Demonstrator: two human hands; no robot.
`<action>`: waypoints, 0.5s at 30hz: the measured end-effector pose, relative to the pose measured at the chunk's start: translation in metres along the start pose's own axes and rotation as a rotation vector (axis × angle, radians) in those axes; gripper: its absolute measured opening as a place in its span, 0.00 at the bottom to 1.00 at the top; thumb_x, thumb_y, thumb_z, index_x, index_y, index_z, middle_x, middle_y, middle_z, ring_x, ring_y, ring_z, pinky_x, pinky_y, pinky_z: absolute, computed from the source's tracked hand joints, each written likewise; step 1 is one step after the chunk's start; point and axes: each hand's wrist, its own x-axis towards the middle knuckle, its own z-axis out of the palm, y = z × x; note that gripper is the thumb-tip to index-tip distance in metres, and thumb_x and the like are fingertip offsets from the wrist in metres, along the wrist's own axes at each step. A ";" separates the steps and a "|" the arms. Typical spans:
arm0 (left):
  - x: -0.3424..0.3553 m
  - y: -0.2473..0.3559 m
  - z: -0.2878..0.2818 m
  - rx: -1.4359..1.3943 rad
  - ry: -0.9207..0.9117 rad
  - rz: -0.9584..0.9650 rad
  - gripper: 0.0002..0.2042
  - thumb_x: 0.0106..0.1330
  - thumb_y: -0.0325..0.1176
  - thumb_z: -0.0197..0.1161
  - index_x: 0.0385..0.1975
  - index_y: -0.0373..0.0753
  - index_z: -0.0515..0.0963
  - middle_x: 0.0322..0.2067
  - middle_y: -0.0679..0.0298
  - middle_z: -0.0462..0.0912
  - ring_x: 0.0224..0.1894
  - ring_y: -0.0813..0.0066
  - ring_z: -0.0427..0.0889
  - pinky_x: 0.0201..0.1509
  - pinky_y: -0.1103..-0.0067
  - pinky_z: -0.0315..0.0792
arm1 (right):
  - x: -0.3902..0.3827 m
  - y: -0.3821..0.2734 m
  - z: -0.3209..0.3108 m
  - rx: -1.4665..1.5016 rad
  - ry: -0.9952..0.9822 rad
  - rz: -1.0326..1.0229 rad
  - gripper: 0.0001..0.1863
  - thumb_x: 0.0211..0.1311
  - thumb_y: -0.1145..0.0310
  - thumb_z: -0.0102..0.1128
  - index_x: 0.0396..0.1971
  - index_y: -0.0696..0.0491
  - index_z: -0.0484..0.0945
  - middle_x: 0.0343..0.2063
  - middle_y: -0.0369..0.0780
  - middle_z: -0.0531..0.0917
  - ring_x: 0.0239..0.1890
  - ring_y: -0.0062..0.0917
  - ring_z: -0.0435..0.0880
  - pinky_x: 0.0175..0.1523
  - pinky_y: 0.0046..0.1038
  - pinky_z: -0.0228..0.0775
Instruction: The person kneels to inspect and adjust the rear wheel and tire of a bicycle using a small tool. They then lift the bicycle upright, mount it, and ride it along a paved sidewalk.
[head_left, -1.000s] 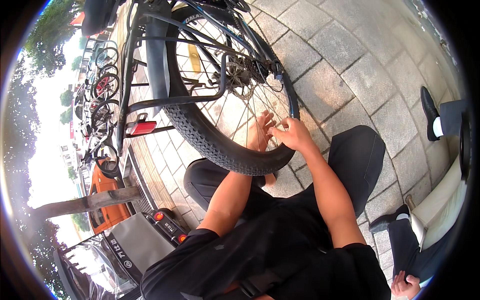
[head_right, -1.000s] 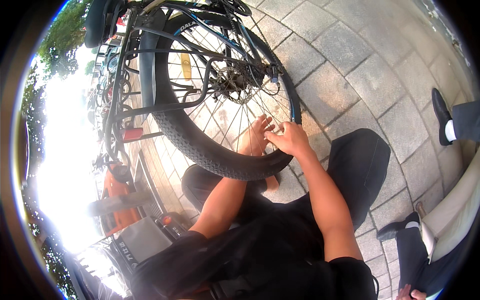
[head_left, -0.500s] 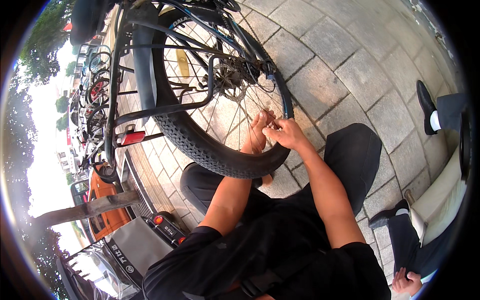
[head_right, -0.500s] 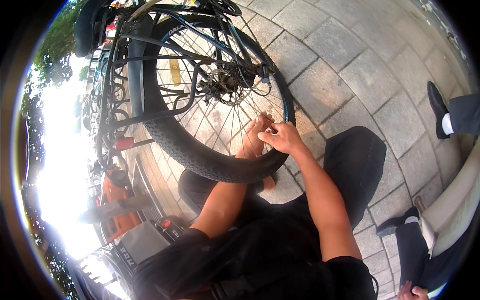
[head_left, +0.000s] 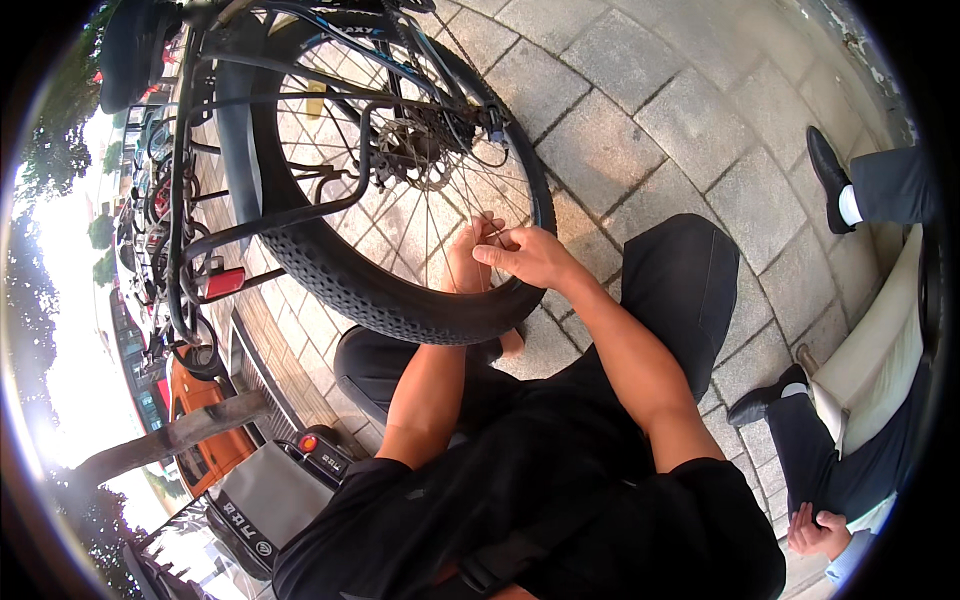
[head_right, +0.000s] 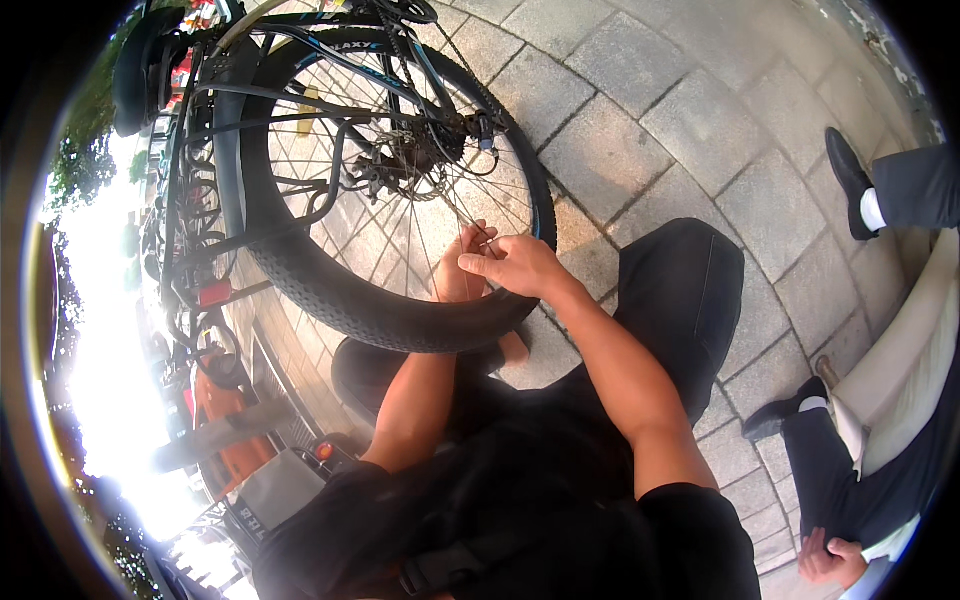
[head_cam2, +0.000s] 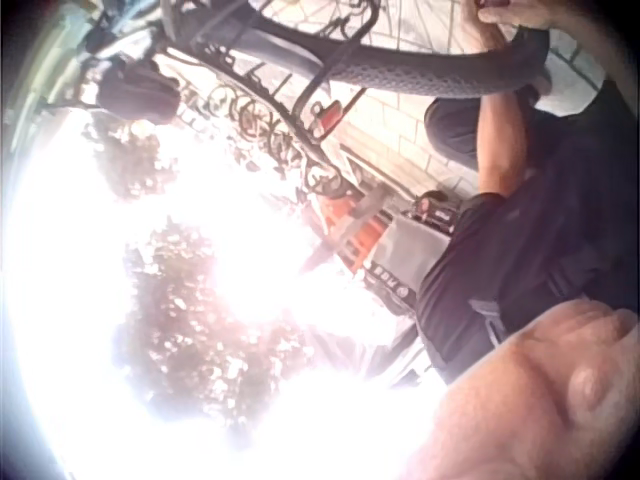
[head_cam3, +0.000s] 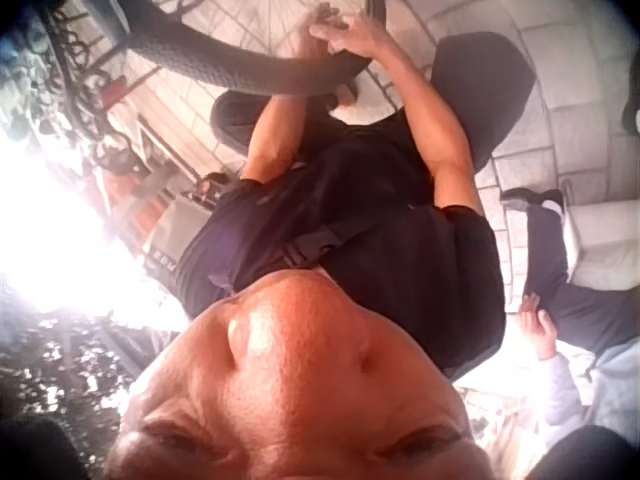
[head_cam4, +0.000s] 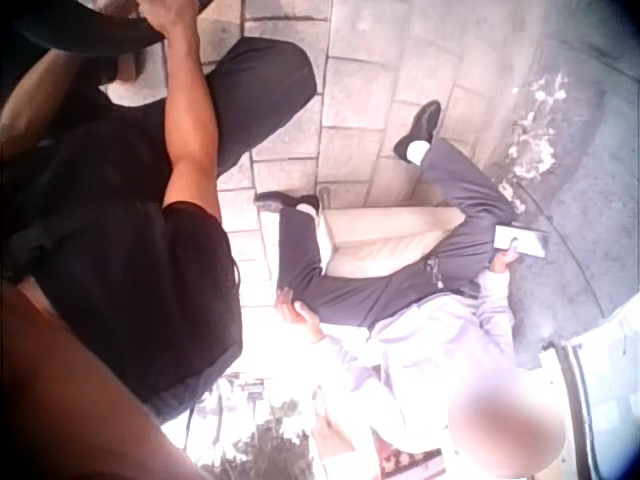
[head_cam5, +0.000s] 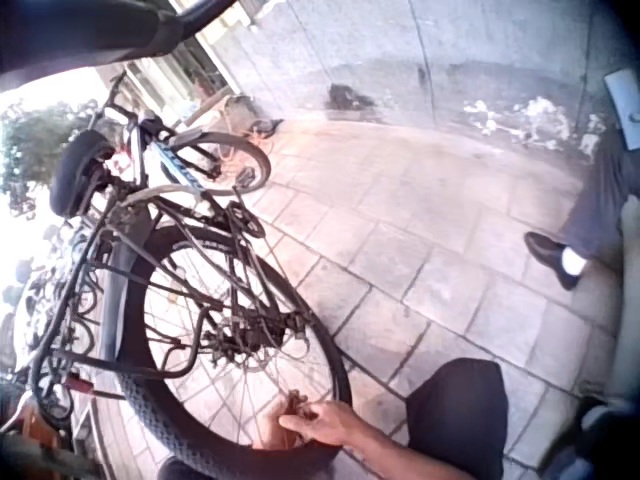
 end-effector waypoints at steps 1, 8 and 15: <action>-0.020 0.012 0.019 -0.063 -0.005 -0.040 0.20 0.85 0.48 0.55 0.58 0.35 0.76 0.48 0.60 0.82 0.50 0.65 0.84 0.56 0.69 0.79 | -0.009 -0.008 -0.001 0.040 -0.021 0.025 0.32 0.64 0.36 0.71 0.39 0.56 0.91 0.33 0.44 0.92 0.40 0.34 0.92 0.50 0.35 0.81; -0.018 0.031 -0.005 0.046 -0.081 -0.050 0.23 0.82 0.57 0.54 0.56 0.42 0.78 0.48 0.63 0.84 0.51 0.68 0.83 0.61 0.66 0.76 | 0.017 0.022 -0.006 -0.144 0.293 0.077 0.36 0.65 0.40 0.68 0.58 0.57 0.85 0.60 0.51 0.86 0.60 0.42 0.86 0.64 0.40 0.77; 0.037 -0.023 0.001 0.294 0.003 0.012 0.36 0.85 0.53 0.52 0.83 0.37 0.52 0.76 0.56 0.68 0.73 0.58 0.72 0.70 0.62 0.73 | 0.044 0.066 -0.002 -0.255 0.219 0.059 0.49 0.61 0.38 0.70 0.77 0.51 0.70 0.72 0.52 0.74 0.72 0.51 0.72 0.77 0.42 0.64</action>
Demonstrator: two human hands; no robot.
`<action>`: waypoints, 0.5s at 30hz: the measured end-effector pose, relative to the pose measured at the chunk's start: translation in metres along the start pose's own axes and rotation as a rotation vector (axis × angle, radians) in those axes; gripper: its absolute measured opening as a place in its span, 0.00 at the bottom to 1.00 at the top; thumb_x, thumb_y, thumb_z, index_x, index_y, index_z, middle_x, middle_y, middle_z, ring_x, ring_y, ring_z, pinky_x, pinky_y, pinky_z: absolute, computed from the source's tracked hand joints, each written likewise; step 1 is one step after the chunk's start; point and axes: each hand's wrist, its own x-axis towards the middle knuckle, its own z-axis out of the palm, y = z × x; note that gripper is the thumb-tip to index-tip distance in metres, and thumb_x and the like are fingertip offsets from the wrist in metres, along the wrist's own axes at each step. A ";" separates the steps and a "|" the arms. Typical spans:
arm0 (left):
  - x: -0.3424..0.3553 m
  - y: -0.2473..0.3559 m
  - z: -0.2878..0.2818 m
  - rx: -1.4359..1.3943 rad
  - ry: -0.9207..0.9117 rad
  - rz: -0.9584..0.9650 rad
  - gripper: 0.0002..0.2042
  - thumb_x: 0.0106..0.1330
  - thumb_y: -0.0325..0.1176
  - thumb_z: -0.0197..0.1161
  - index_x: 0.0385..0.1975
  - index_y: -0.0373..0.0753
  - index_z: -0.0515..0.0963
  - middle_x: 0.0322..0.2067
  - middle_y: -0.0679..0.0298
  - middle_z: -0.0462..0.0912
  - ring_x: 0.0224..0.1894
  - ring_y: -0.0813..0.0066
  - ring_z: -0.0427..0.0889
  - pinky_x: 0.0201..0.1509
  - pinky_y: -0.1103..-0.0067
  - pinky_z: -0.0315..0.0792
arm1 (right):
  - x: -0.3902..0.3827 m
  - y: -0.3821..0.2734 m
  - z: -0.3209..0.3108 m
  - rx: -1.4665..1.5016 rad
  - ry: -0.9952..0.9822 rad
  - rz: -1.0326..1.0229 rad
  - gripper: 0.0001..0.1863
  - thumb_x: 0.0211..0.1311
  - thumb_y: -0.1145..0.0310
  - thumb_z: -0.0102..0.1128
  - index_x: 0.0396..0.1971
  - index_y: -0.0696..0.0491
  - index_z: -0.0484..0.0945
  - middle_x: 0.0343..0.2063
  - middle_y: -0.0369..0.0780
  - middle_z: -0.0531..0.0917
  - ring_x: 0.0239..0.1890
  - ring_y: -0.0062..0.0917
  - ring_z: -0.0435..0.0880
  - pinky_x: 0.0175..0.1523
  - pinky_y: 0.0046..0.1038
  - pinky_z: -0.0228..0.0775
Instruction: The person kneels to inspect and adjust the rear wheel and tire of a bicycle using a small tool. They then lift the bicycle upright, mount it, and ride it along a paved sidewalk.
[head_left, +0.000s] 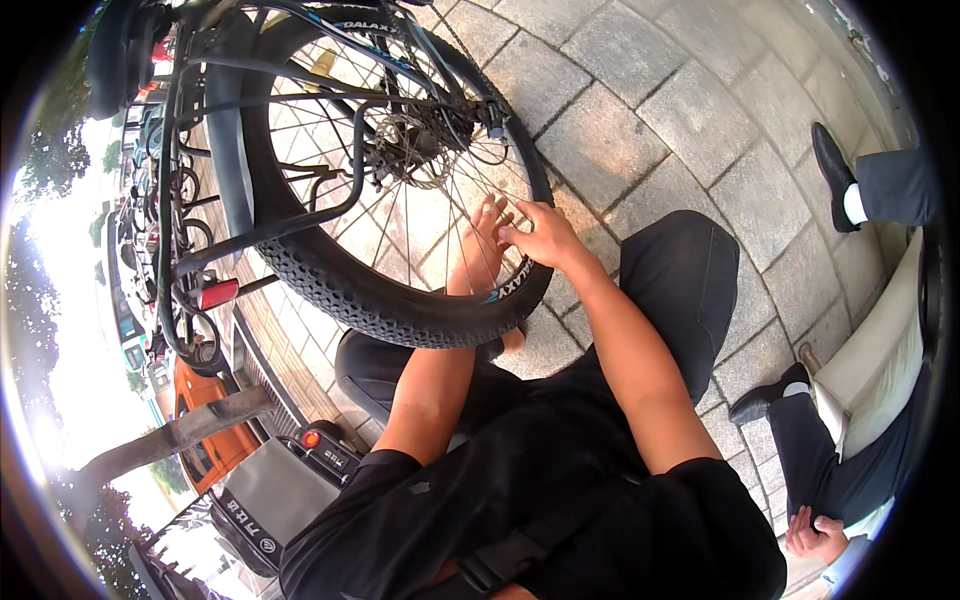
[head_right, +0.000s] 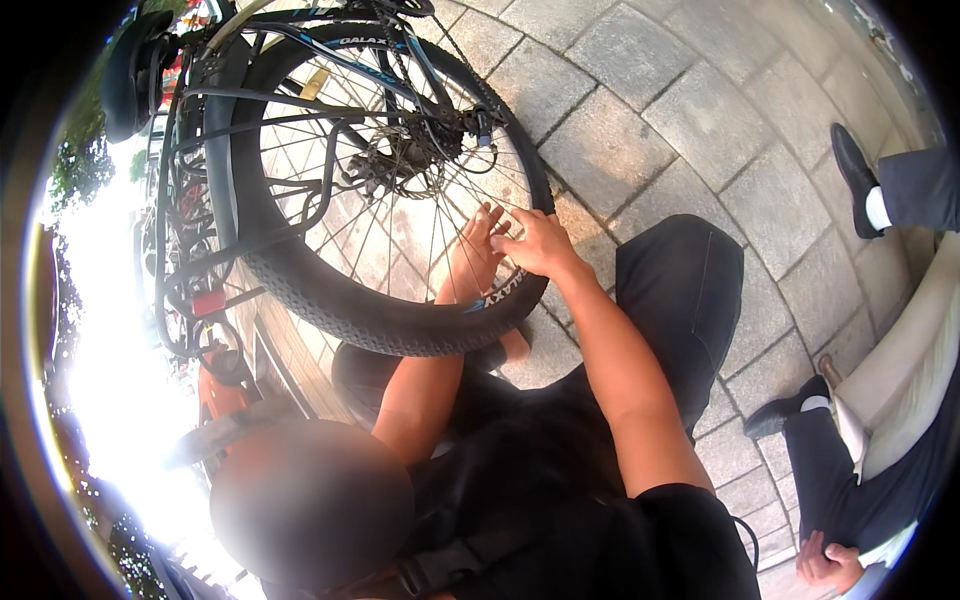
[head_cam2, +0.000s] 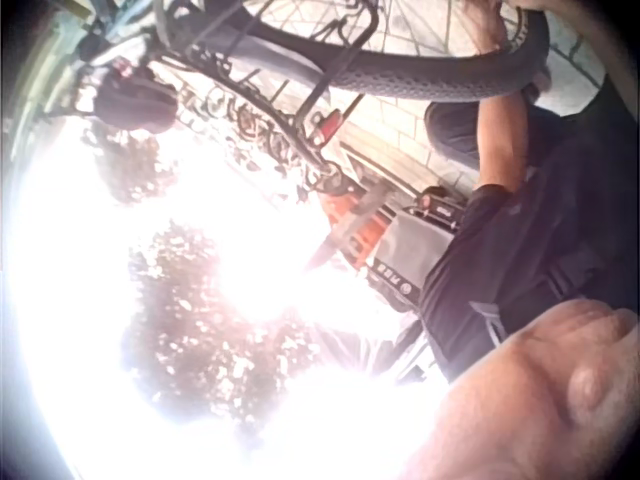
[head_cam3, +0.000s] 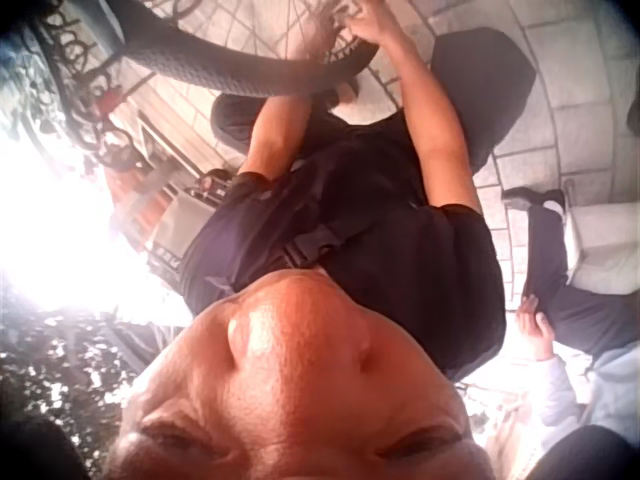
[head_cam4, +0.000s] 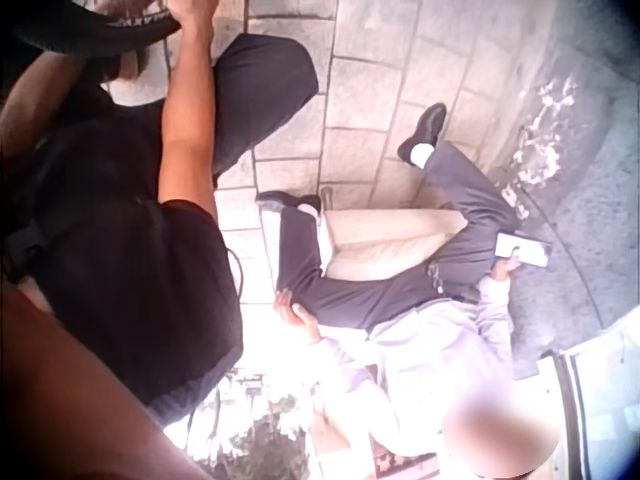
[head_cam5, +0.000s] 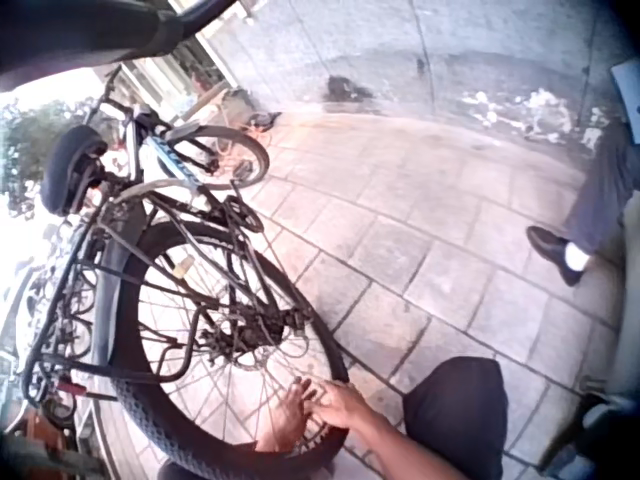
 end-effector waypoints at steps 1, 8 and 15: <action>0.009 -0.004 -0.002 -0.024 -0.045 0.026 0.35 0.85 0.51 0.52 0.83 0.37 0.52 0.76 0.57 0.68 0.73 0.57 0.71 0.70 0.62 0.73 | 0.000 -0.002 -0.001 0.039 -0.028 -0.023 0.48 0.62 0.38 0.70 0.77 0.49 0.70 0.72 0.52 0.74 0.73 0.51 0.71 0.78 0.43 0.63; 0.023 -0.010 -0.012 0.129 -0.017 -0.005 0.32 0.86 0.47 0.54 0.84 0.49 0.54 0.76 0.60 0.68 0.70 0.59 0.72 0.63 0.63 0.79 | 0.007 0.008 0.001 0.013 -0.034 -0.013 0.50 0.63 0.37 0.69 0.76 0.57 0.69 0.71 0.53 0.75 0.72 0.51 0.72 0.77 0.43 0.63; 0.011 0.019 -0.013 0.327 -0.057 -0.048 0.29 0.85 0.45 0.54 0.81 0.49 0.59 0.71 0.64 0.74 0.66 0.65 0.75 0.62 0.66 0.78 | 0.009 0.006 -0.003 -0.015 -0.080 -0.034 0.50 0.63 0.37 0.69 0.75 0.58 0.70 0.70 0.56 0.76 0.72 0.52 0.72 0.77 0.43 0.64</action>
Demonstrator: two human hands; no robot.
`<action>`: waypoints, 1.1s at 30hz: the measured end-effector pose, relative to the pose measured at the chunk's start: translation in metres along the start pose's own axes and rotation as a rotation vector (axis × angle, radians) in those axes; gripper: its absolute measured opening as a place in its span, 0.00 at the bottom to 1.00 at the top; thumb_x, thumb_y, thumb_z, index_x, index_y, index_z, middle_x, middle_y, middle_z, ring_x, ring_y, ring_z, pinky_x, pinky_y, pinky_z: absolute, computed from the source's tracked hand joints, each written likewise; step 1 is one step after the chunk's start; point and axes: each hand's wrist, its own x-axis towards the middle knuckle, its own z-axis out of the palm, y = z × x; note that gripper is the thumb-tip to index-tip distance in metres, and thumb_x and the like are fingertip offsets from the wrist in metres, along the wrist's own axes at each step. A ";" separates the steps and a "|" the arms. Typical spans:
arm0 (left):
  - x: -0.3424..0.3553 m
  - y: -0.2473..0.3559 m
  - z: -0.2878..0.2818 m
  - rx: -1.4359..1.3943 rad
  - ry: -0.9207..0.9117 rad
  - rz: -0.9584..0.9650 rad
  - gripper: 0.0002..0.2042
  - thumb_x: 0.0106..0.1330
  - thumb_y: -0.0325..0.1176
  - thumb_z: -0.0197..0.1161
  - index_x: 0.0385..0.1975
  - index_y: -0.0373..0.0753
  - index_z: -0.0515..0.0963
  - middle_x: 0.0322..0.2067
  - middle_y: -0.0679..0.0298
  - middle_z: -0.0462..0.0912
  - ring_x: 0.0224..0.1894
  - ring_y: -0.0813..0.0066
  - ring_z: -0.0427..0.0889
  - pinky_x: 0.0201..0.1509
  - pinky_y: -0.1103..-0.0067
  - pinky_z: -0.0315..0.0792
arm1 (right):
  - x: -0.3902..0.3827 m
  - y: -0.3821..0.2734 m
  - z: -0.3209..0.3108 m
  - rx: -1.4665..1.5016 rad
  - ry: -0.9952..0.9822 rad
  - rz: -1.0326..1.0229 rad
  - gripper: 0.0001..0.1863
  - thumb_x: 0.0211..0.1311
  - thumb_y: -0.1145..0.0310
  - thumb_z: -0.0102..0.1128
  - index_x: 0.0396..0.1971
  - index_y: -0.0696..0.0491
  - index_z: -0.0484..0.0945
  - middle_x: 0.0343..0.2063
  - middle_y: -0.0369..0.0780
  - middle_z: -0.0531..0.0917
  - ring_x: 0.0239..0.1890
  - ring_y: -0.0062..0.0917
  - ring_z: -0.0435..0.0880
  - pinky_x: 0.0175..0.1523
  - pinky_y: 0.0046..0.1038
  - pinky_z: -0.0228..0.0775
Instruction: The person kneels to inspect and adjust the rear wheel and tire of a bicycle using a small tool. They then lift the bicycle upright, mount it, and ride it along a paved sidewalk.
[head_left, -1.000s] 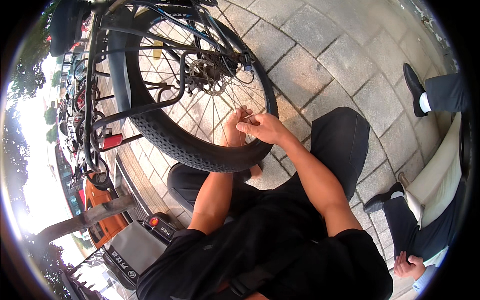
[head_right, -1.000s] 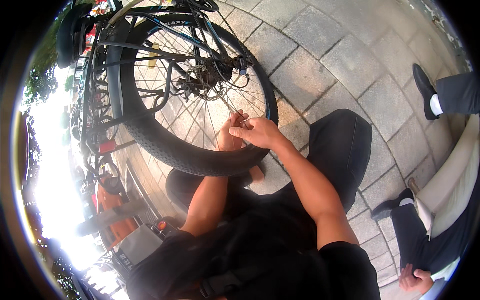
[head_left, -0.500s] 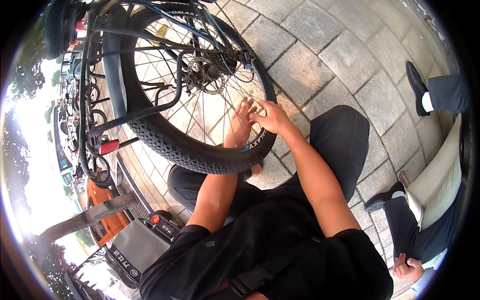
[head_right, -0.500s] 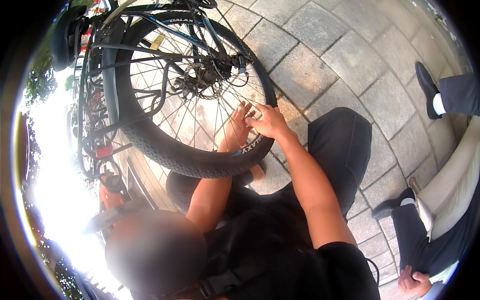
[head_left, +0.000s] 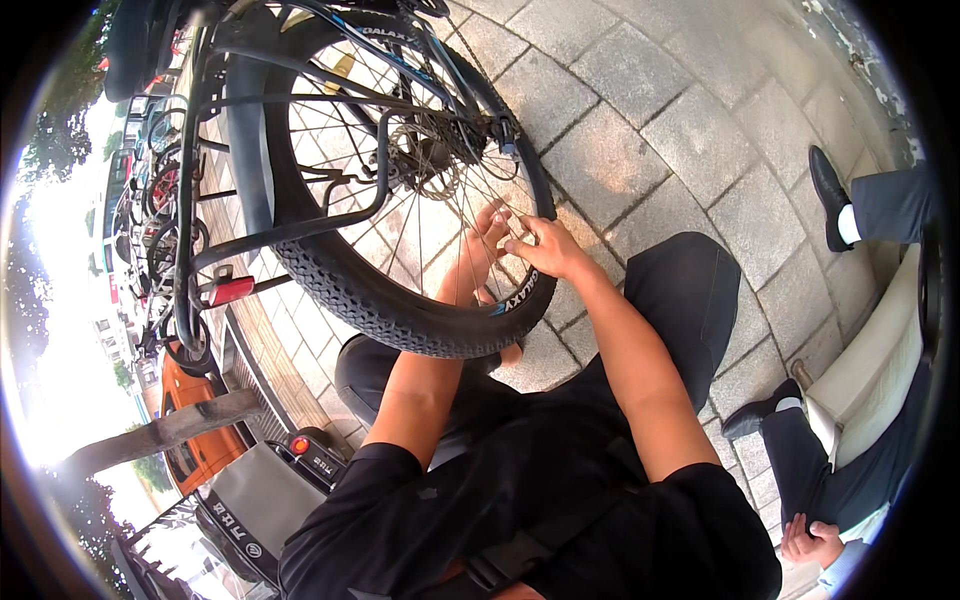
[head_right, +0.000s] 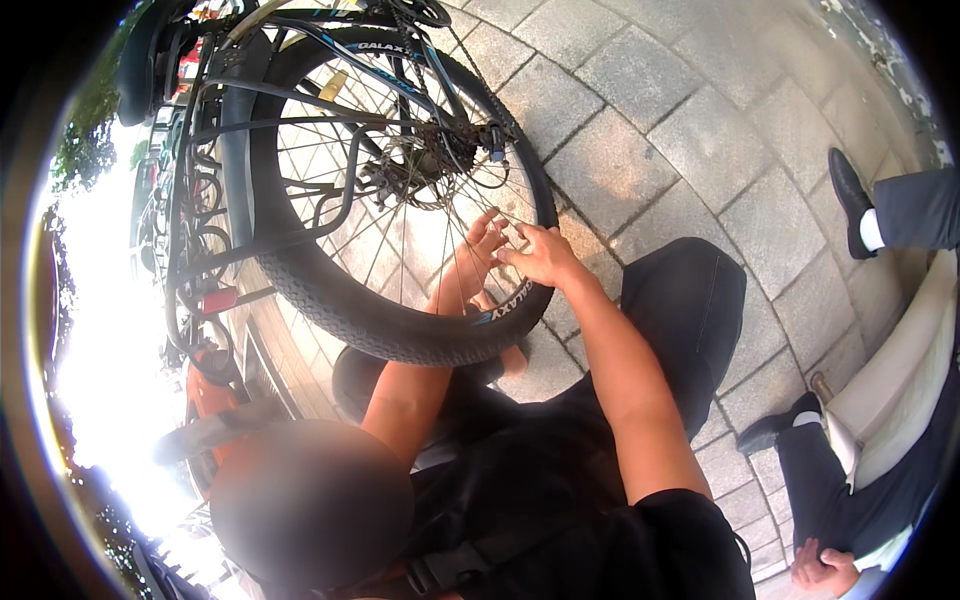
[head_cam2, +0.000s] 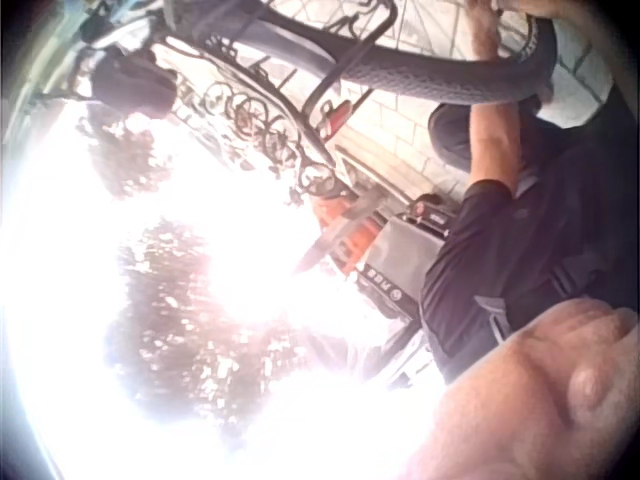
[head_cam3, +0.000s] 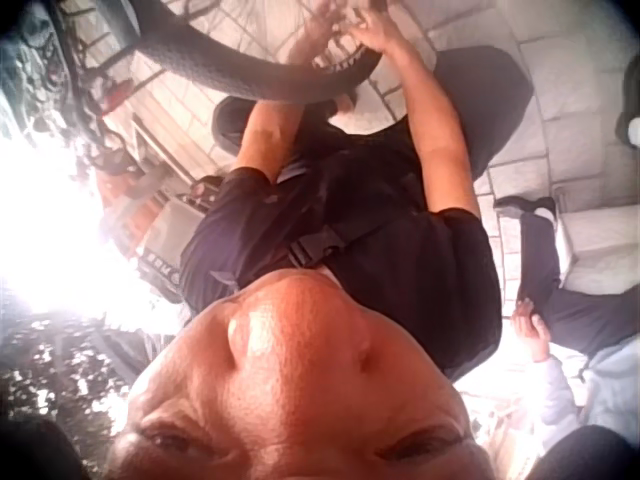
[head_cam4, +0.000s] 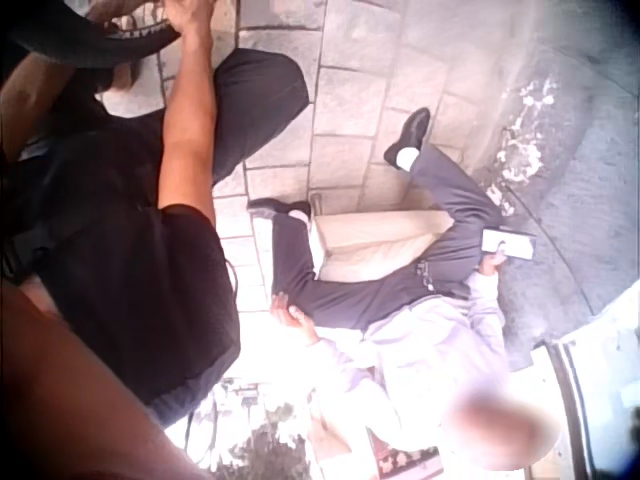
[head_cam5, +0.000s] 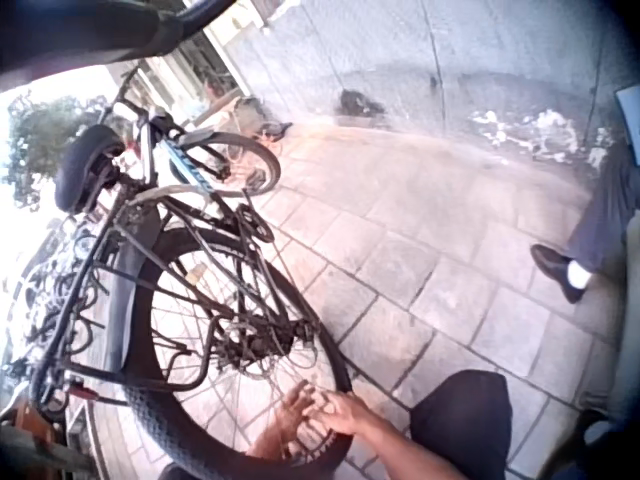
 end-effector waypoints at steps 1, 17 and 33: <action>0.001 0.003 -0.003 0.063 0.030 -0.028 0.28 0.85 0.44 0.55 0.81 0.49 0.60 0.70 0.64 0.76 0.66 0.66 0.75 0.61 0.67 0.78 | -0.001 0.002 0.002 0.007 0.002 -0.018 0.50 0.63 0.38 0.69 0.75 0.59 0.70 0.70 0.56 0.76 0.73 0.52 0.72 0.77 0.43 0.64; -0.240 0.250 -0.189 -0.380 1.011 1.165 0.17 0.81 0.38 0.57 0.57 0.31 0.77 0.39 0.63 0.85 0.46 0.66 0.86 0.58 0.66 0.76 | 0.010 0.013 0.006 0.191 -0.099 -0.049 0.53 0.63 0.39 0.73 0.75 0.65 0.67 0.64 0.54 0.81 0.53 0.36 0.85 0.59 0.34 0.77; -0.132 0.466 -0.116 1.158 -0.016 1.212 0.27 0.86 0.49 0.50 0.30 0.34 0.83 0.37 0.59 0.85 0.43 0.67 0.83 0.54 0.71 0.75 | 0.008 0.022 0.003 0.171 -0.102 -0.056 0.44 0.67 0.40 0.72 0.65 0.65 0.75 0.48 0.44 0.85 0.40 0.22 0.80 0.49 0.28 0.76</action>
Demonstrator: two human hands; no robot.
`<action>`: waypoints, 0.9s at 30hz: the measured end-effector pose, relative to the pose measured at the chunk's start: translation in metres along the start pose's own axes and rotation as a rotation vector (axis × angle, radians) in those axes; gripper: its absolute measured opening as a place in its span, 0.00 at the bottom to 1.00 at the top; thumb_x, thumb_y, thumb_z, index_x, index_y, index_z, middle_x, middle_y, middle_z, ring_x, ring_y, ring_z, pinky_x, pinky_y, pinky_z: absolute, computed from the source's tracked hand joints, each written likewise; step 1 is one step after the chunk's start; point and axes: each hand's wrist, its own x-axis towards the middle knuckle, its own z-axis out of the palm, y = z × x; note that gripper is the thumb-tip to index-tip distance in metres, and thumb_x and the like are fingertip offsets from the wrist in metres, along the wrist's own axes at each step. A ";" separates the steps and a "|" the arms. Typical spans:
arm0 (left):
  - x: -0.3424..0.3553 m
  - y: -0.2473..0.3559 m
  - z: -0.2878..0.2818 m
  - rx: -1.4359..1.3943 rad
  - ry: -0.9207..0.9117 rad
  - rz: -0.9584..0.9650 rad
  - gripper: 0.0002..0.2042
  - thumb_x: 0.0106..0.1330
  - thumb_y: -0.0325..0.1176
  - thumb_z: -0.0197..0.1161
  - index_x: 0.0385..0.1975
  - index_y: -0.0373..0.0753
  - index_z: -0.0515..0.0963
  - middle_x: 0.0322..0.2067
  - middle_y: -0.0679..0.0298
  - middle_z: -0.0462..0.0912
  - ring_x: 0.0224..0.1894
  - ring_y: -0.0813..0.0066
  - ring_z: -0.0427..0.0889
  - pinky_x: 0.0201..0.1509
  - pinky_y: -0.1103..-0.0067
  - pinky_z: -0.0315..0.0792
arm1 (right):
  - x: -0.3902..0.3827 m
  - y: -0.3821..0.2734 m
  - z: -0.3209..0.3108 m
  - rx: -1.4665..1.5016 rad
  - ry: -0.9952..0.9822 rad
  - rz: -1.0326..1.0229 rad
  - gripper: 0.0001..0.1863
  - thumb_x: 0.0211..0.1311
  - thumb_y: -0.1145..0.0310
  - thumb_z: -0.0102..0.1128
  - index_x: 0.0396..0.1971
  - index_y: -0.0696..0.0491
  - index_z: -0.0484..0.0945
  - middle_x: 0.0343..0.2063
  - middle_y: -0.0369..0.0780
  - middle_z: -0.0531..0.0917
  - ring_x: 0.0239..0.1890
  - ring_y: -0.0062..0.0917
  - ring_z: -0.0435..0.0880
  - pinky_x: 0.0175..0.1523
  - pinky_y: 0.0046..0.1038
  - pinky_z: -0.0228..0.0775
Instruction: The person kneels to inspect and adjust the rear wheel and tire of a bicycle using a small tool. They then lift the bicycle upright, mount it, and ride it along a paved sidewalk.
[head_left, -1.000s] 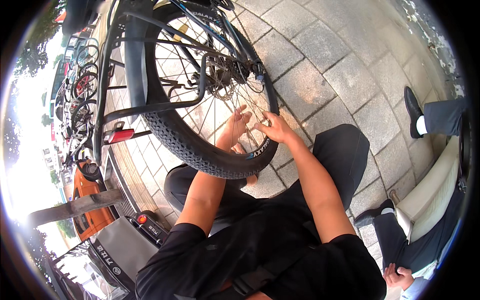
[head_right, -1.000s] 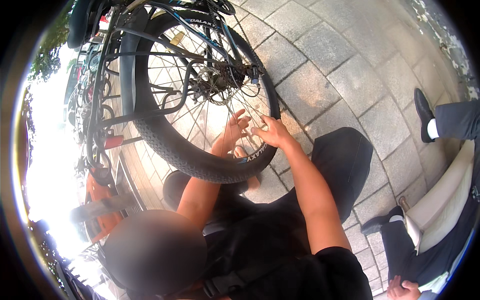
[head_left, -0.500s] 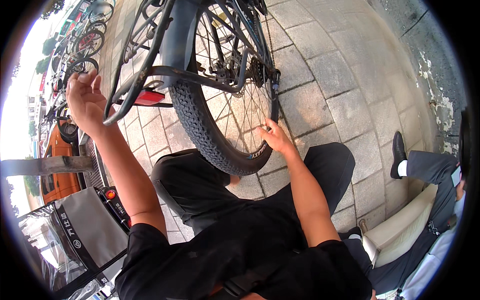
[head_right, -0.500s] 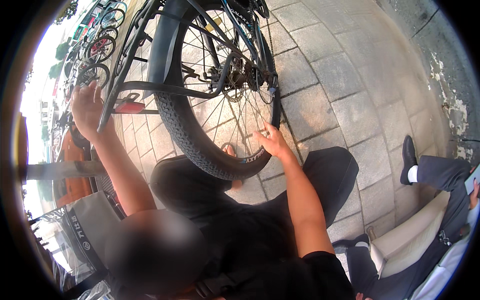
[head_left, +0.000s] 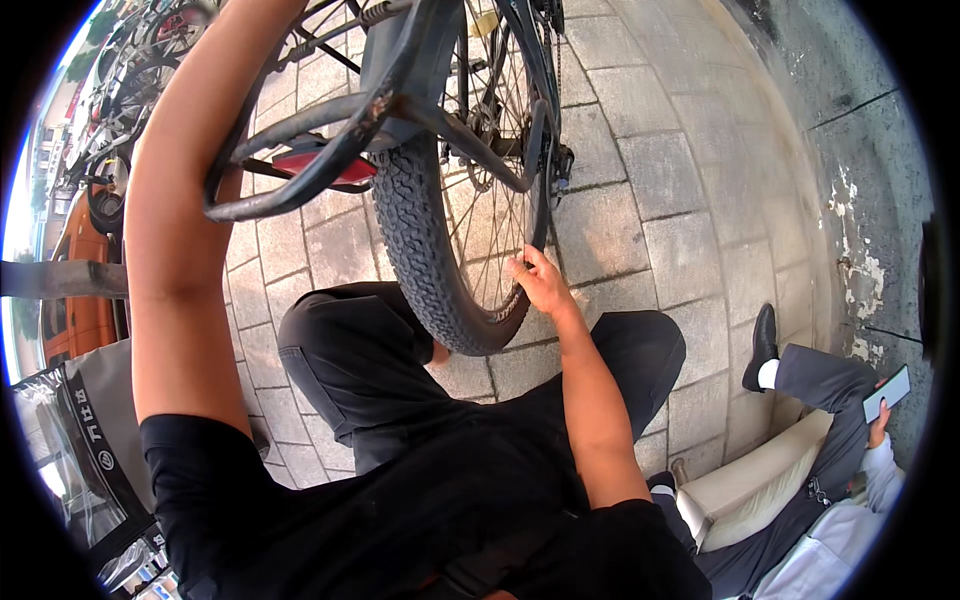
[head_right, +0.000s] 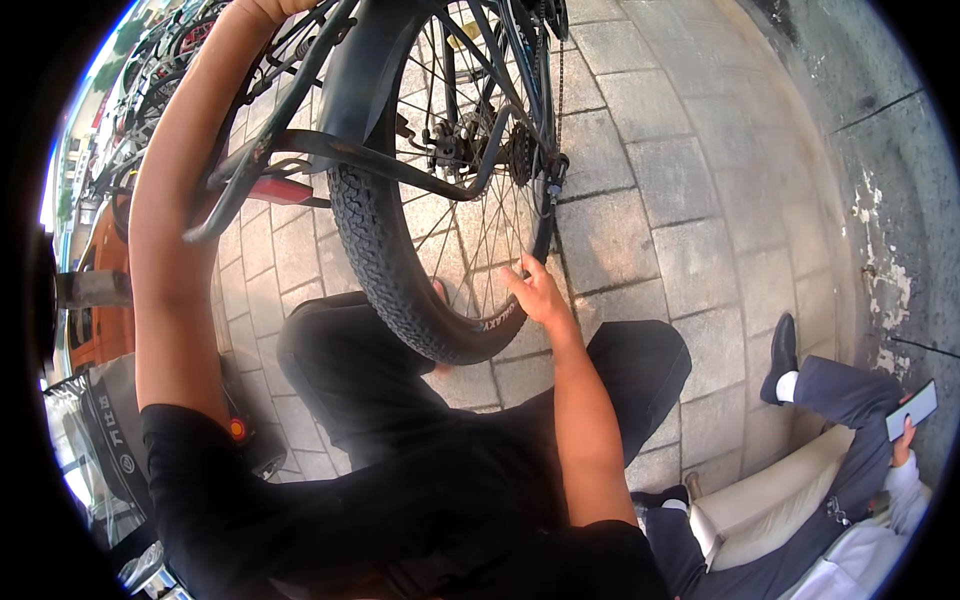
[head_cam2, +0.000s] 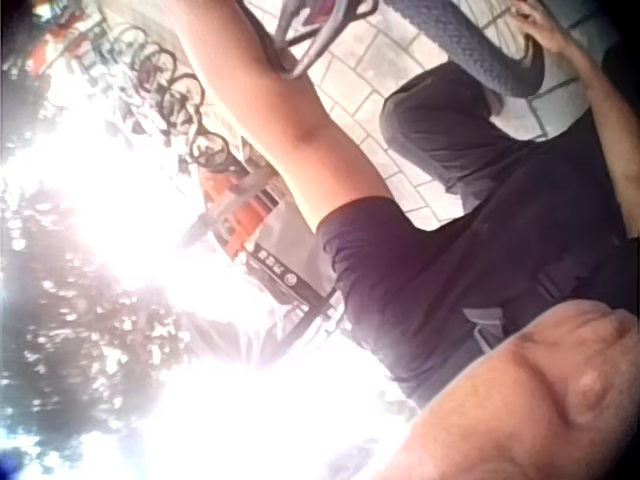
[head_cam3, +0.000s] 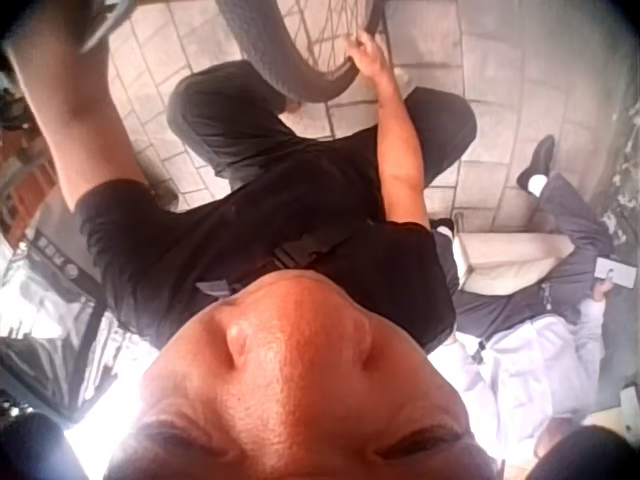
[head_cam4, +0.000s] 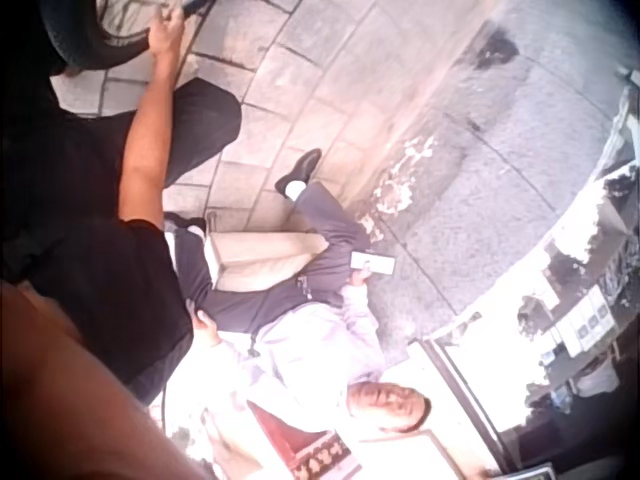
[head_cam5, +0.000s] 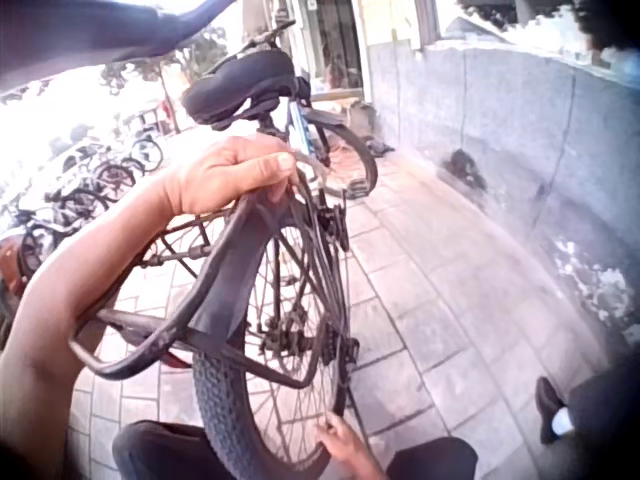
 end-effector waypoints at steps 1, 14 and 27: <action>0.004 -0.003 -0.001 0.025 -0.005 0.062 0.28 0.86 0.48 0.50 0.25 0.35 0.81 0.31 0.62 0.83 0.38 0.67 0.82 0.50 0.71 0.75 | 0.002 0.001 0.000 0.027 0.007 -0.013 0.42 0.67 0.40 0.72 0.63 0.64 0.77 0.46 0.43 0.85 0.41 0.21 0.79 0.49 0.27 0.75; -0.031 -0.028 -0.024 0.017 0.078 0.010 0.26 0.86 0.43 0.47 0.24 0.35 0.78 0.42 0.57 0.85 0.48 0.65 0.80 0.60 0.70 0.71 | -0.022 -0.078 -0.011 -0.047 -0.163 0.085 0.38 0.71 0.33 0.63 0.47 0.60 0.87 0.37 0.39 0.87 0.42 0.22 0.81 0.53 0.29 0.74; -0.035 -0.033 -0.026 0.011 0.092 -0.005 0.28 0.83 0.46 0.46 0.22 0.33 0.77 0.44 0.51 0.85 0.52 0.60 0.78 0.64 0.67 0.68 | -0.087 -0.159 -0.034 0.278 0.197 -0.063 0.22 0.82 0.55 0.59 0.37 0.58 0.89 0.33 0.37 0.88 0.42 0.19 0.83 0.51 0.24 0.73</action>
